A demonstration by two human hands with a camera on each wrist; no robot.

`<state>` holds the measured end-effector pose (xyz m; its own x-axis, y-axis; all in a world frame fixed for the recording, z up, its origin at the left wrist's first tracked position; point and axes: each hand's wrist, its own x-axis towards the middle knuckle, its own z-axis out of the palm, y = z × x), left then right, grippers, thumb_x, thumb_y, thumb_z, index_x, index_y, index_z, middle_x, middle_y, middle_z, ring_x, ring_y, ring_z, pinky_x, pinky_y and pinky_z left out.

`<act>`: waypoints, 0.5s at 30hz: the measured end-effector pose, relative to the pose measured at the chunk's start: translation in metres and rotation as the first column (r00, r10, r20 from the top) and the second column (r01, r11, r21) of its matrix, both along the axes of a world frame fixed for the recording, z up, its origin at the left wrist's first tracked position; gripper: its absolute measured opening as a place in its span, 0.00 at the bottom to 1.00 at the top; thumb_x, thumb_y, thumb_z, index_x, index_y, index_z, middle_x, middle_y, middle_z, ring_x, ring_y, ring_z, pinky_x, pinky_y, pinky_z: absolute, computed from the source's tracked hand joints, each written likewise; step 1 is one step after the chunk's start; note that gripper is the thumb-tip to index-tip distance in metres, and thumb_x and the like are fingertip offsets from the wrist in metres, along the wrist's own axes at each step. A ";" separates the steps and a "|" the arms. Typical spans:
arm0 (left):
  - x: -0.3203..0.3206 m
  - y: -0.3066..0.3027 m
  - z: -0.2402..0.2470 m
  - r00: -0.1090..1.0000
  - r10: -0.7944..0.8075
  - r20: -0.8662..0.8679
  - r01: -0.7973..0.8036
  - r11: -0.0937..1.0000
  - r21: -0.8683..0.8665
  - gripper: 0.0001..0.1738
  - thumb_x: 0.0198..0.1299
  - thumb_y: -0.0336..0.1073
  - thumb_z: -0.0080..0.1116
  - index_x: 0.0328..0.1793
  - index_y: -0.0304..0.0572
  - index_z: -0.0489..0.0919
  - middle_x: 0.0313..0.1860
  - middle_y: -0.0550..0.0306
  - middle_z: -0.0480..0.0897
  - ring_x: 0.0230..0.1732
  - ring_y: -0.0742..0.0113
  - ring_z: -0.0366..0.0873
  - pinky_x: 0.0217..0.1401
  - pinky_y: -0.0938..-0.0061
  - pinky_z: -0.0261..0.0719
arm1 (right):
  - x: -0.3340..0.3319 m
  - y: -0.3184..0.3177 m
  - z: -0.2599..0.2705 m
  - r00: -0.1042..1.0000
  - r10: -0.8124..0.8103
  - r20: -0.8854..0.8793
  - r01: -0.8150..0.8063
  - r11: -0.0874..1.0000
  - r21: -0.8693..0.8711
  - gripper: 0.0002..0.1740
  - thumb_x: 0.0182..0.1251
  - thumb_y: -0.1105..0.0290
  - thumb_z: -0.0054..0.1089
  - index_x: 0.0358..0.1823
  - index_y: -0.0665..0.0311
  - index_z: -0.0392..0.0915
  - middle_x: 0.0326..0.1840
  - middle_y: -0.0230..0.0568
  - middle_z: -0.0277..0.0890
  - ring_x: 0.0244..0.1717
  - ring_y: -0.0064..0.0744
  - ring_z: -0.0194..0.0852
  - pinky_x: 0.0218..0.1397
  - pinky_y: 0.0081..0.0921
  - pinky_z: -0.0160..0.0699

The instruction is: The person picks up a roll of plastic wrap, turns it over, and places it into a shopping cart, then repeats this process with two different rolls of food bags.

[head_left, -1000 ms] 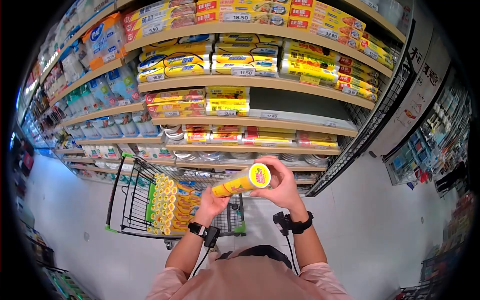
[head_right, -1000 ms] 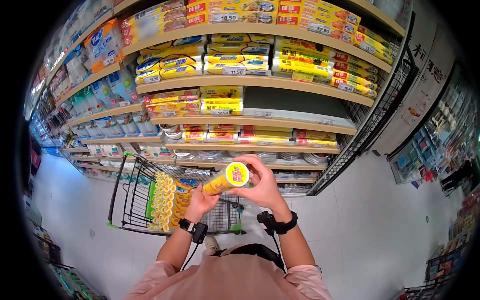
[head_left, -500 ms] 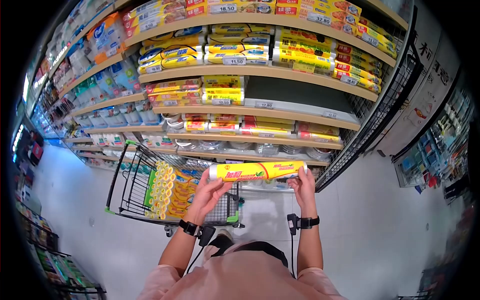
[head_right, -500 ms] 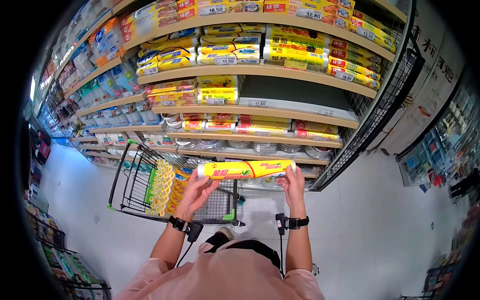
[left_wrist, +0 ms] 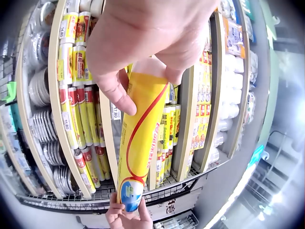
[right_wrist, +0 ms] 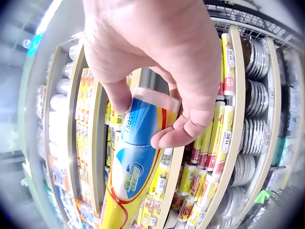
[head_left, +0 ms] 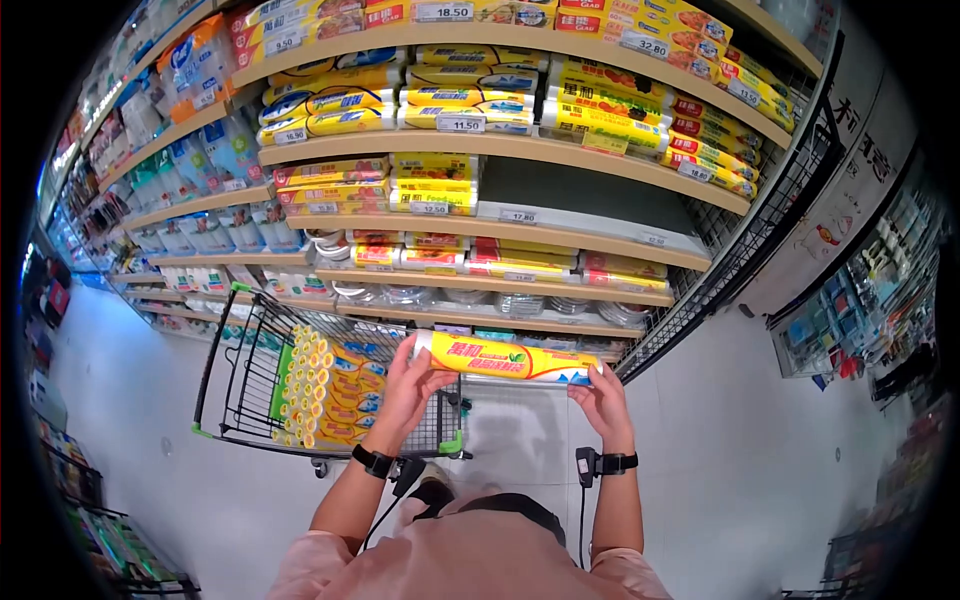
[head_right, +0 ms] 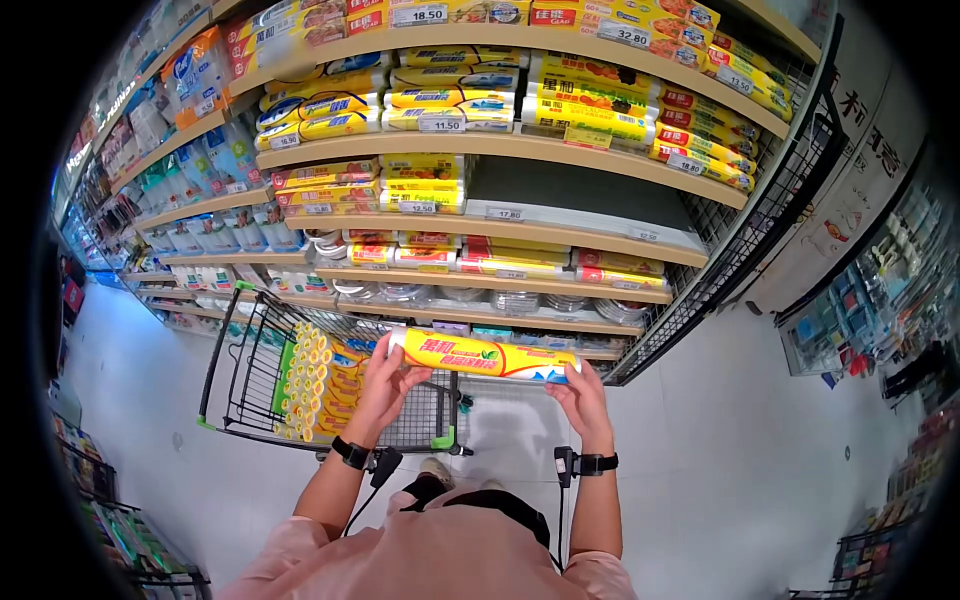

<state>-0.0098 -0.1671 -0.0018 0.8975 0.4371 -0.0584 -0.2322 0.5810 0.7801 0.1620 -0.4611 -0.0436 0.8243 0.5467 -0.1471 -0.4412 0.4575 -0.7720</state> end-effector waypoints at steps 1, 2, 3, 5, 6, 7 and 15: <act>-0.001 0.006 -0.001 1.000 -0.011 0.026 0.012 0.999 -0.042 0.25 0.77 0.39 0.44 0.75 0.43 0.57 0.58 0.44 0.78 0.50 0.53 0.84 0.54 0.62 0.85 | -0.001 0.004 -0.002 1.000 0.002 -0.011 -0.002 1.000 0.010 0.21 0.76 0.68 0.52 0.65 0.68 0.64 0.50 0.49 0.79 0.41 0.38 0.82 0.46 0.31 0.82; -0.002 0.011 -0.002 0.999 -0.020 0.049 0.024 0.996 -0.083 0.25 0.77 0.40 0.42 0.76 0.43 0.57 0.59 0.44 0.77 0.50 0.52 0.84 0.55 0.61 0.85 | 0.000 0.009 -0.004 1.000 0.010 -0.014 -0.010 1.000 0.015 0.21 0.77 0.67 0.51 0.65 0.68 0.64 0.50 0.50 0.79 0.42 0.39 0.82 0.47 0.32 0.83; -0.002 0.016 -0.003 0.999 -0.004 0.051 0.009 0.996 -0.090 0.25 0.78 0.42 0.38 0.77 0.44 0.57 0.62 0.45 0.76 0.50 0.51 0.84 0.55 0.60 0.83 | 0.000 0.015 -0.001 1.000 0.017 -0.017 -0.017 1.000 0.022 0.21 0.77 0.67 0.50 0.66 0.68 0.63 0.51 0.50 0.79 0.43 0.40 0.82 0.48 0.33 0.83; -0.003 0.031 -0.012 0.999 -0.009 0.049 0.015 0.992 -0.121 0.25 0.78 0.42 0.38 0.77 0.44 0.58 0.61 0.45 0.76 0.49 0.52 0.84 0.54 0.61 0.83 | 0.002 0.029 0.002 1.000 0.022 -0.011 -0.022 1.000 0.012 0.21 0.77 0.66 0.48 0.66 0.68 0.63 0.51 0.52 0.79 0.44 0.42 0.83 0.48 0.34 0.85; -0.003 0.040 -0.016 0.999 -0.011 0.053 0.018 0.991 -0.136 0.25 0.78 0.42 0.38 0.77 0.44 0.58 0.61 0.46 0.76 0.49 0.52 0.84 0.54 0.62 0.83 | 0.005 0.037 0.003 1.000 0.022 -0.001 -0.022 1.000 -0.007 0.21 0.78 0.66 0.48 0.66 0.68 0.63 0.52 0.52 0.79 0.44 0.43 0.84 0.48 0.34 0.85; -0.004 0.048 -0.019 0.999 -0.015 0.029 0.018 0.993 -0.119 0.26 0.78 0.44 0.39 0.78 0.44 0.57 0.61 0.47 0.76 0.49 0.54 0.84 0.53 0.64 0.83 | 0.007 0.045 0.005 1.000 0.021 0.011 -0.020 0.999 -0.026 0.21 0.78 0.65 0.48 0.65 0.68 0.63 0.52 0.53 0.78 0.45 0.43 0.84 0.48 0.34 0.86; 0.007 0.087 -0.010 0.989 -0.105 -0.100 0.103 0.994 -0.019 0.32 0.74 0.46 0.51 0.79 0.53 0.55 0.59 0.51 0.77 0.51 0.60 0.80 0.53 0.67 0.80 | 0.037 0.077 0.020 0.996 -0.077 0.043 0.079 0.996 -0.036 0.19 0.76 0.62 0.50 0.59 0.68 0.69 0.50 0.51 0.80 0.41 0.40 0.85 0.43 0.32 0.89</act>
